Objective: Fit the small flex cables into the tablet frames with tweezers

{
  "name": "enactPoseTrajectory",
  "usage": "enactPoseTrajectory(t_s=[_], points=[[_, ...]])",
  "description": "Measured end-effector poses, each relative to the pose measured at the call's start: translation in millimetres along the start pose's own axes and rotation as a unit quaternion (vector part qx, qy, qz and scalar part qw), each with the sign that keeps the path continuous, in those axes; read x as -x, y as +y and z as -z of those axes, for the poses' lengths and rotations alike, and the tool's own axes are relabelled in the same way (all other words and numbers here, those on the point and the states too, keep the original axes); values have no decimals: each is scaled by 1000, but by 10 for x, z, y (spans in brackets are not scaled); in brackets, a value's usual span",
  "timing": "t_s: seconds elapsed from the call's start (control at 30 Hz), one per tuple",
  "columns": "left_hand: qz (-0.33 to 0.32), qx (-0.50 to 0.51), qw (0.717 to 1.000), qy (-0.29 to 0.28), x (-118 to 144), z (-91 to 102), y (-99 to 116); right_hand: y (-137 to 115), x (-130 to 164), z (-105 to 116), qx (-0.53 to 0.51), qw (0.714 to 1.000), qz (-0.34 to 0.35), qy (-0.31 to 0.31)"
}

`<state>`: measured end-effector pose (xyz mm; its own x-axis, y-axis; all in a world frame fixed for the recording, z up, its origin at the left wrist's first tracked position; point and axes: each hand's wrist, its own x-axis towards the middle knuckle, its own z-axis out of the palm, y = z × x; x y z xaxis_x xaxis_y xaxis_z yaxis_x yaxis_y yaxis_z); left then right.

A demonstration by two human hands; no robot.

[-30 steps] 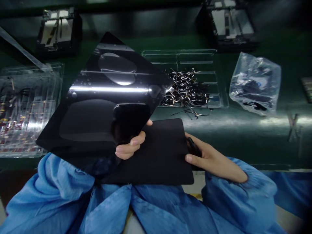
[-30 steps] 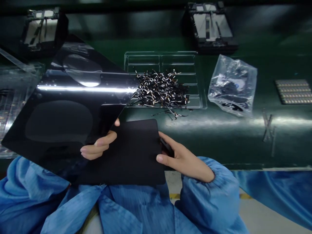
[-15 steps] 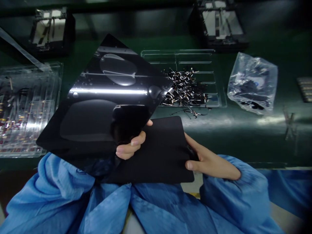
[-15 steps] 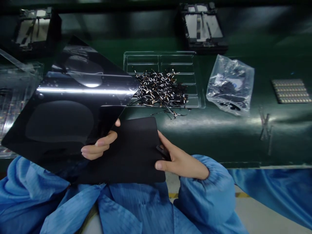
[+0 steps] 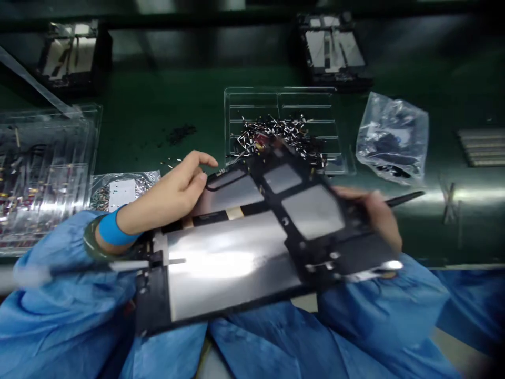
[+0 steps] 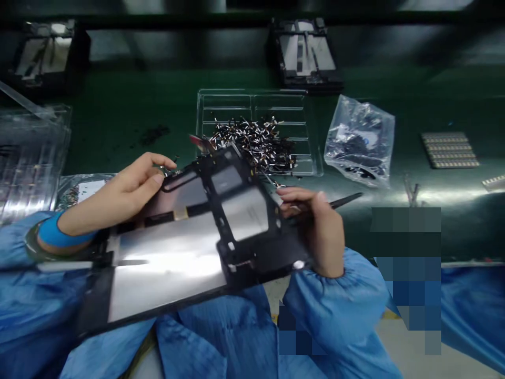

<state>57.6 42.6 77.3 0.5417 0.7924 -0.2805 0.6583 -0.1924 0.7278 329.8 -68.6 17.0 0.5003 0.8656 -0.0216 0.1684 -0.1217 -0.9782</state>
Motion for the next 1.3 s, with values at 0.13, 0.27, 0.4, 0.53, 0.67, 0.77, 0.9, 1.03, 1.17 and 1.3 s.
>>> enactPoseTrajectory(t_s=[0.13,0.27,0.4,0.53,0.67,0.77,0.9,1.03,1.17,1.3], points=[[-82,-190,978,-41,19,-156,-34,-121,-82,-91,-161,983,74,47],[-128,-222,966,-44,6,-300,-96,-174,-33,-212,-192,979,47,-42],[-162,-198,967,-6,58,-350,-174,-174,54,-359,-168,976,29,-132],[-197,-149,968,52,77,-401,-220,-210,110,-506,-137,974,44,-175],[-228,-106,963,95,104,-410,-205,-243,125,-625,-111,971,121,-175],[-241,-83,962,92,156,-372,-172,-255,127,-692,-109,966,141,-185],[-231,-92,967,54,220,-322,-158,-249,120,-750,-44,964,170,-202],[-236,-101,966,36,224,-314,-183,-215,95,-785,16,946,224,-233],[-233,-104,967,25,209,-319,-215,-195,74,-818,45,937,238,-253],[-234,-103,967,23,218,-325,-243,-202,61,-857,76,929,255,-258]])
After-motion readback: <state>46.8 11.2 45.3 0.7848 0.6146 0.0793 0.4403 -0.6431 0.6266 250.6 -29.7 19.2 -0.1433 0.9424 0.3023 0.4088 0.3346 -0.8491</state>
